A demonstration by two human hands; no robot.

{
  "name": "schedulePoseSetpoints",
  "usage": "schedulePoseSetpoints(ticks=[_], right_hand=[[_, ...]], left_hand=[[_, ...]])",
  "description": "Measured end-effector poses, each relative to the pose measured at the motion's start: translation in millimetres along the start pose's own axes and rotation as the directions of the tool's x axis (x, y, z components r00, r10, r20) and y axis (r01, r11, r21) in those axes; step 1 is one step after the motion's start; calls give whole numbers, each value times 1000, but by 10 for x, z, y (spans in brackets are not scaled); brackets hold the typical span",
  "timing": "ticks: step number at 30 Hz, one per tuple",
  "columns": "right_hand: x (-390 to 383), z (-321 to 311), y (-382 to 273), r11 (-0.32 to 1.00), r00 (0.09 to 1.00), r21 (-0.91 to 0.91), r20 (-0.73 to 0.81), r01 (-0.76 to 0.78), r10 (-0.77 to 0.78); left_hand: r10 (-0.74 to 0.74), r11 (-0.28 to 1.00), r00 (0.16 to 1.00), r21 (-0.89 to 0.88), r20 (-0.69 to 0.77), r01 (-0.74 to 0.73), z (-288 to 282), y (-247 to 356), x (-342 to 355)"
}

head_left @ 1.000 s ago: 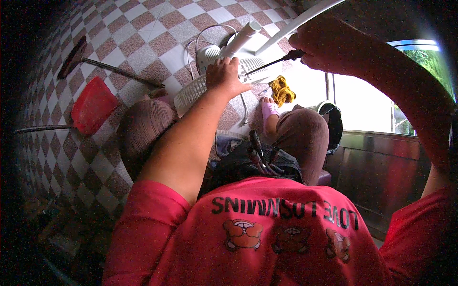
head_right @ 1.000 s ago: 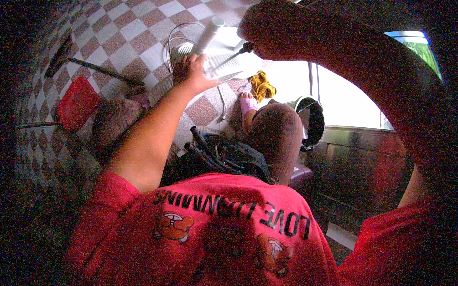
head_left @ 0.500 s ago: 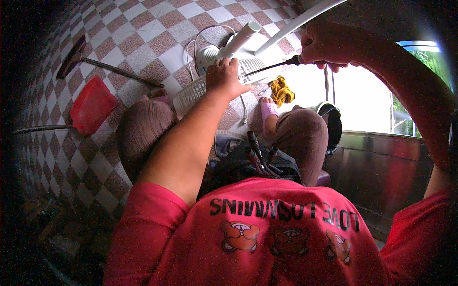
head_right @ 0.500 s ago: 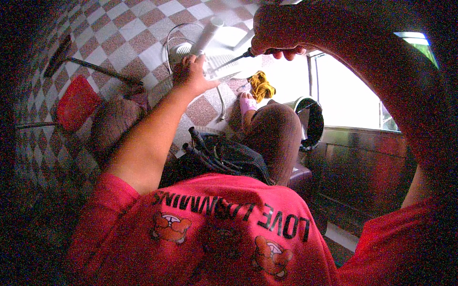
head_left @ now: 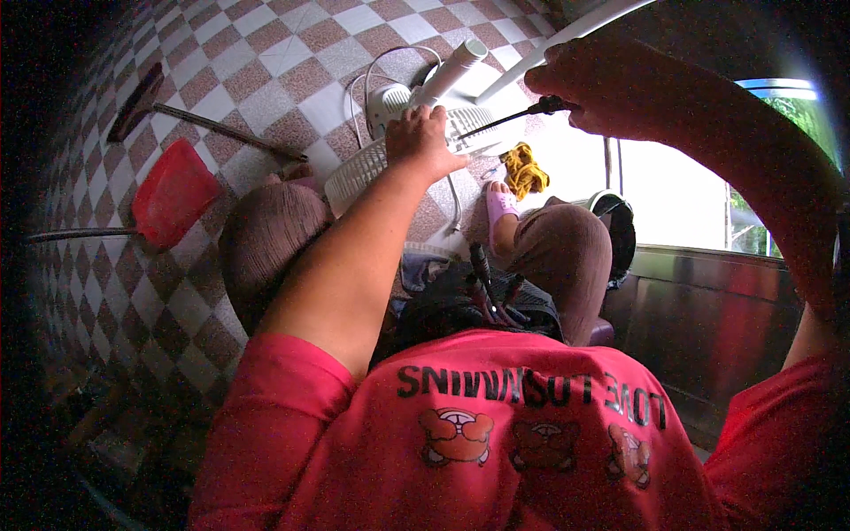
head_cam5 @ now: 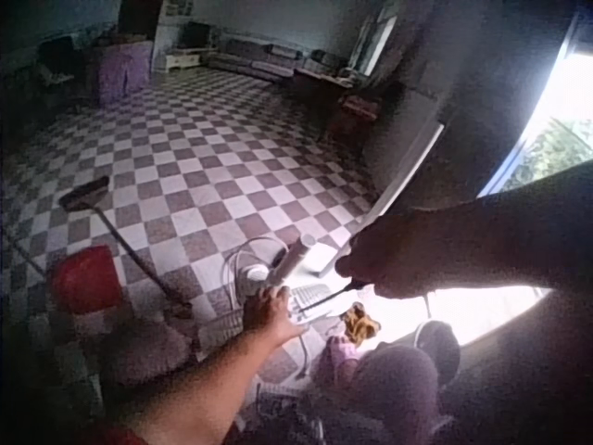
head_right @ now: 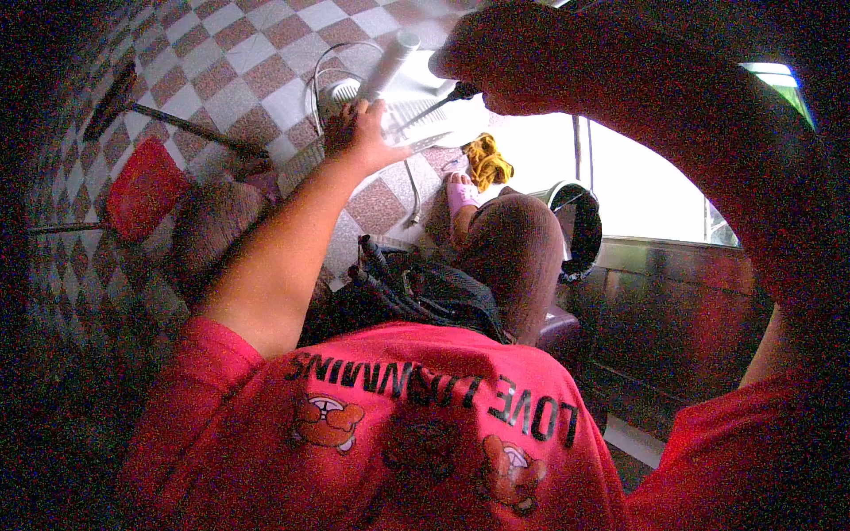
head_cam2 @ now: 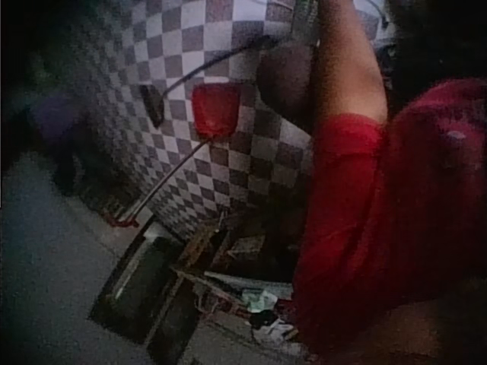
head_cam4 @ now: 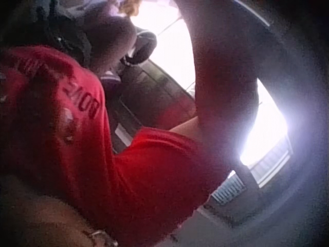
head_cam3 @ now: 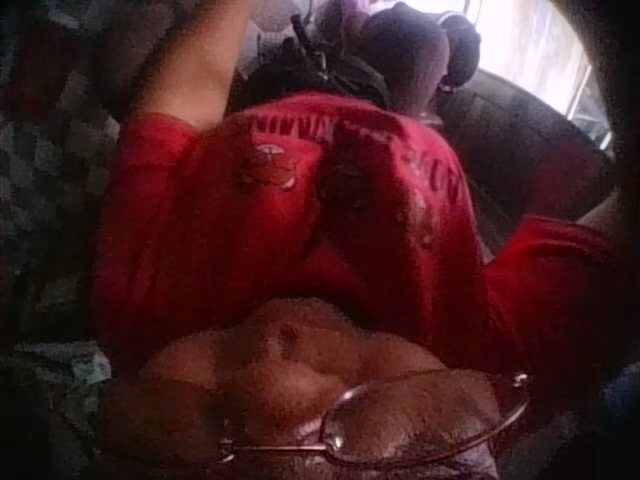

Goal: The person unscrews the back cover of a white electric fan with a screwdriver and handles the plastic components by hand.

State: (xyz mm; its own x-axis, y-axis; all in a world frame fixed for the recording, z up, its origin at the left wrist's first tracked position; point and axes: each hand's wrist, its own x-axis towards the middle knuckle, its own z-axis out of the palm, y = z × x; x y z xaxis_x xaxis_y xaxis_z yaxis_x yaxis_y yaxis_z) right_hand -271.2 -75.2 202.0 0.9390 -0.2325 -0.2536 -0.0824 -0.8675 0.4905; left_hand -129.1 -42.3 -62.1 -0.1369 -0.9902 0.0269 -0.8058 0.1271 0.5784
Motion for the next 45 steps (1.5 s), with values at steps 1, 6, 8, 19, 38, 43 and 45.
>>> schedulePoseSetpoints(ticks=[1, 6, 8, 19, 38, 43, 45], right_hand=[[-52, 3, 10, 992, 991, -105, -102, 74, -84], [241, -322, -68, 998, 915, 7, 402, -56, 48], [218, -264, -80, 994, 897, 1, 432, -108, 97], [225, -165, 18, 867, 760, 236, 612, -440, 219], [129, -224, -139, 909, 814, 225, 554, -350, 175], [133, -249, -220, 964, 865, 129, 481, -233, 145], [172, -264, -193, 964, 857, 140, 499, -227, 129]], left_hand=[[4, 1000, 1000, -3, 2, -4, 10, 28, 6], [5, 1000, 1000, 27, -19, -5, 9, -31, 0], [5, 1000, 1000, 29, -13, -4, -1, -19, 3], [59, 997, 998, 61, -39, -57, -8, 47, -70], [12, 999, 999, 35, 32, -13, -61, 32, 13], [38, 999, 999, 13, -4, -38, -41, 48, -3], [37, 999, 999, 17, -6, -37, -49, 32, -24]])
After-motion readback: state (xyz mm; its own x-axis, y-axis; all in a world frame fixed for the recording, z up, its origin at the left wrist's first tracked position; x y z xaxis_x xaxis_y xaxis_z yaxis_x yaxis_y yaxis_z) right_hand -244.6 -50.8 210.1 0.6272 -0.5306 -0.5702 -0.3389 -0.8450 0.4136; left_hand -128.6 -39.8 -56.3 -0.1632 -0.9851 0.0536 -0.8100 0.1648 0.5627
